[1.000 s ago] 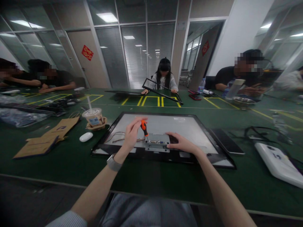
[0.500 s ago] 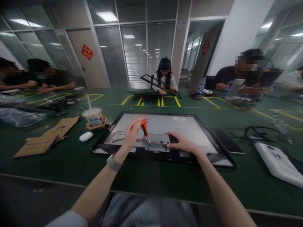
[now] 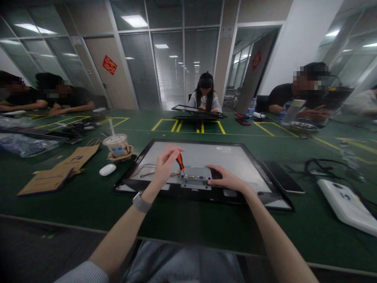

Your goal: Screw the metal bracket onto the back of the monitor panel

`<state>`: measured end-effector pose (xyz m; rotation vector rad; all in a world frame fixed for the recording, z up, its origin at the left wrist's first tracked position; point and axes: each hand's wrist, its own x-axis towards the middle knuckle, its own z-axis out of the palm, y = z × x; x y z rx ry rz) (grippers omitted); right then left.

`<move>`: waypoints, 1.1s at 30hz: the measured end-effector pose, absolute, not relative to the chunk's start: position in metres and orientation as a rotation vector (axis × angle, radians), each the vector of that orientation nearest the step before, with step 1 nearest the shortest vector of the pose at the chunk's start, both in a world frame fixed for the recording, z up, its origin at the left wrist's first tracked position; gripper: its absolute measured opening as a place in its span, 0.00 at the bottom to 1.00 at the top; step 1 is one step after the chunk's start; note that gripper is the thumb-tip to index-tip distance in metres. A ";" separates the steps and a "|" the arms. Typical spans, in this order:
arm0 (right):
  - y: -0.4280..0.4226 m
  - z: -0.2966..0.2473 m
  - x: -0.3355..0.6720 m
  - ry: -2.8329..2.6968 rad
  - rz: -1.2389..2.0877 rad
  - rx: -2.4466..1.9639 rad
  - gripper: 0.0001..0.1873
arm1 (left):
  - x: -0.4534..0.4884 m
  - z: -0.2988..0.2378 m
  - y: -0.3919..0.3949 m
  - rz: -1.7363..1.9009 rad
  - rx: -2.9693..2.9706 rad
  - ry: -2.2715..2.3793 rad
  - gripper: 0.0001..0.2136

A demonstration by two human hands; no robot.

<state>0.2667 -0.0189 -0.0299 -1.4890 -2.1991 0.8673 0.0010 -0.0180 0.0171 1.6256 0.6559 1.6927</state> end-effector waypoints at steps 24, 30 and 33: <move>-0.019 -0.028 0.265 -2.190 0.894 -1.503 0.45 | 0.002 0.012 -0.022 1.603 1.674 0.654 0.12; -0.020 -0.028 0.265 -2.189 0.897 -1.508 0.45 | 0.003 0.010 -0.020 1.737 1.752 0.731 0.06; -0.021 -0.026 0.265 -2.187 0.896 -1.522 0.45 | 0.002 0.011 -0.021 1.718 1.778 0.740 0.09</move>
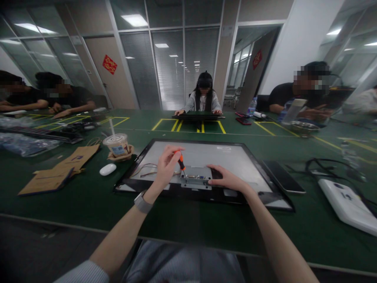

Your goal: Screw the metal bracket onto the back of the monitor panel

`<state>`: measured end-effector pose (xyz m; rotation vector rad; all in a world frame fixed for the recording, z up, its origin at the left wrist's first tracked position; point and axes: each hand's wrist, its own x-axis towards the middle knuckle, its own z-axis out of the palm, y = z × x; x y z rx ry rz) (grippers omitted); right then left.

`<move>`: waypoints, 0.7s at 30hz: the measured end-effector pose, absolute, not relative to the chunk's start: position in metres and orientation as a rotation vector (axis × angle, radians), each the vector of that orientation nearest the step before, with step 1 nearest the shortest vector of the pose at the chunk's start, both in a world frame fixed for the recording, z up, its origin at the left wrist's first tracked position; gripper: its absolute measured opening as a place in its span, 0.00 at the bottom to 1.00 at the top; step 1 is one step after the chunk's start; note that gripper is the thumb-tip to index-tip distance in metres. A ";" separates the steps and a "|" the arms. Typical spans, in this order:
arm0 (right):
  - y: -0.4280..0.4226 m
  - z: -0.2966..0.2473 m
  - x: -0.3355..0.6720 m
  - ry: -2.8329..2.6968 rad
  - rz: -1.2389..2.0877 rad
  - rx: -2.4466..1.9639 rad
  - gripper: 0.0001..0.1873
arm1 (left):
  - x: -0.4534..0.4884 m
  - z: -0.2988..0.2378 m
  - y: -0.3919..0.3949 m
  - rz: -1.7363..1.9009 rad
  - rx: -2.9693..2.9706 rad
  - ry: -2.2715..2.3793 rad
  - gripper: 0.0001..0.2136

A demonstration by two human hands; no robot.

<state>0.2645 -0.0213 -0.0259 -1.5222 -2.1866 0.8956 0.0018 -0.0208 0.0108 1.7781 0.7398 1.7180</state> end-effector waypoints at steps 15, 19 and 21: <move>-0.019 -0.030 0.267 -2.183 0.900 -1.506 0.45 | 0.002 0.009 -0.019 1.732 1.808 0.745 0.07; -0.019 -0.030 0.267 -2.191 0.886 -1.518 0.44 | 0.001 0.011 -0.021 1.667 1.782 0.708 0.12; -0.019 -0.029 0.266 -2.199 0.882 -1.519 0.44 | 0.000 0.011 -0.021 1.639 1.762 0.693 0.13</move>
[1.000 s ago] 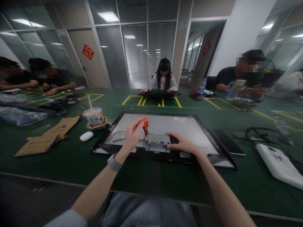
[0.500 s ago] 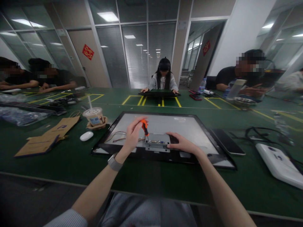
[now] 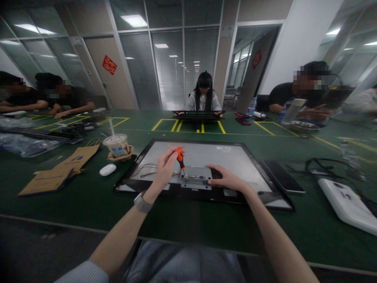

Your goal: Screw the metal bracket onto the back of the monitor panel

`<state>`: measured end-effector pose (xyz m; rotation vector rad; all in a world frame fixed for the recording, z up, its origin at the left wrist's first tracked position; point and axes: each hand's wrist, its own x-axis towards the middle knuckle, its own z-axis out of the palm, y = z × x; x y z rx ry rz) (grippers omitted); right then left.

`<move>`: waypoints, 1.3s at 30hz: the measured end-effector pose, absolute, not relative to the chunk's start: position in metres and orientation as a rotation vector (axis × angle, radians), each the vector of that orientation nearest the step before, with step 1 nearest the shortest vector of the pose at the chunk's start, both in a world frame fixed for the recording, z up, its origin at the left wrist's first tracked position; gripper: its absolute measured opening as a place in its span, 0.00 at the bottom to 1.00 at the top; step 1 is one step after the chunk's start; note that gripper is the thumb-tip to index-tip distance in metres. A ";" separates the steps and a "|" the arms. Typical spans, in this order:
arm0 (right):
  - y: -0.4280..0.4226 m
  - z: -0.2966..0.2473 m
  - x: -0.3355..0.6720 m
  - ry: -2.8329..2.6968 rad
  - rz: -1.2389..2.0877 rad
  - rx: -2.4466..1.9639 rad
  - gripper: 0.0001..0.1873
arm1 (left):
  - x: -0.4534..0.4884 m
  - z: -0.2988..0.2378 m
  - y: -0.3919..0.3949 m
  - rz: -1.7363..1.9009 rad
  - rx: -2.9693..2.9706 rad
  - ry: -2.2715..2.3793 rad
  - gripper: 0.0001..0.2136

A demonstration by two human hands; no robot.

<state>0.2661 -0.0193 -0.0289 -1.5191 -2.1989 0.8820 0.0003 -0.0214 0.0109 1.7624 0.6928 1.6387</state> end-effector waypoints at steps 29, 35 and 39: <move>-0.020 -0.027 0.264 -2.195 0.897 -1.503 0.44 | 0.003 0.011 -0.020 1.674 1.829 0.760 0.11; -0.021 -0.026 0.264 -2.197 0.892 -1.520 0.44 | 0.003 0.010 -0.022 1.619 1.747 0.704 0.15; -0.020 -0.028 0.264 -2.187 0.895 -1.491 0.45 | 0.004 0.009 -0.021 1.655 1.810 0.715 0.11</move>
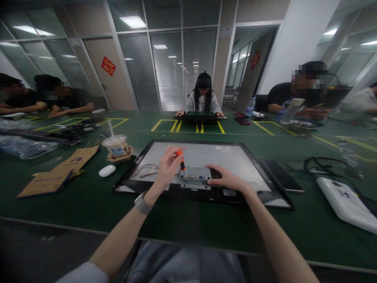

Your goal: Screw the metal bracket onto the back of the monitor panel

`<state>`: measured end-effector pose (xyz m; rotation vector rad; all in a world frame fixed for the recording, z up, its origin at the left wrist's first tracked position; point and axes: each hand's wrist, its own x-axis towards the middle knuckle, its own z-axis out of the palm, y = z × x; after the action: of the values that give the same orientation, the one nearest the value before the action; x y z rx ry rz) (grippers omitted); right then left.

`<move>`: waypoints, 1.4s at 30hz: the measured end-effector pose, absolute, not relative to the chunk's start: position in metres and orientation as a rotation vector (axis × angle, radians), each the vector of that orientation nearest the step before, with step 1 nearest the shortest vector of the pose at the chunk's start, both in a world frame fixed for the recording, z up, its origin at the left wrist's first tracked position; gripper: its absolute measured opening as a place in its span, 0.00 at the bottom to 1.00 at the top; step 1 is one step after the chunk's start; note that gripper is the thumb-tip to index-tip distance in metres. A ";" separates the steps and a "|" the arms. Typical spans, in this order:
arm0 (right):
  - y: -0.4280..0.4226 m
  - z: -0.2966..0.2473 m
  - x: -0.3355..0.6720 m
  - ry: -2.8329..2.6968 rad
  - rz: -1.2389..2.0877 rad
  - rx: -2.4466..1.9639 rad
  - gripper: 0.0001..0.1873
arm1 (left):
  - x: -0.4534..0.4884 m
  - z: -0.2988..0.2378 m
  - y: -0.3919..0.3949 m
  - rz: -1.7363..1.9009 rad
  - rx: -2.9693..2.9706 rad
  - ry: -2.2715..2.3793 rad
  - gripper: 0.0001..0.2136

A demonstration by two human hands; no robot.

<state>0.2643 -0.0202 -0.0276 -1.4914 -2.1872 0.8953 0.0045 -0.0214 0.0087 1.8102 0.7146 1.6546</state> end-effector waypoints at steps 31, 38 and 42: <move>-0.021 -0.026 0.265 -2.207 0.882 -1.527 0.44 | 0.004 0.009 -0.022 1.640 1.731 0.691 0.14; -0.021 -0.025 0.264 -2.191 0.909 -1.510 0.43 | 0.003 0.007 -0.019 1.732 1.857 0.768 0.07; -0.023 -0.023 0.264 -2.193 0.902 -1.524 0.44 | 0.002 0.008 -0.021 1.652 1.832 0.717 0.13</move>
<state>0.2636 -0.0225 -0.0232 -1.5242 -2.1933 0.9016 0.0024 -0.0211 0.0076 1.8316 0.7170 1.6520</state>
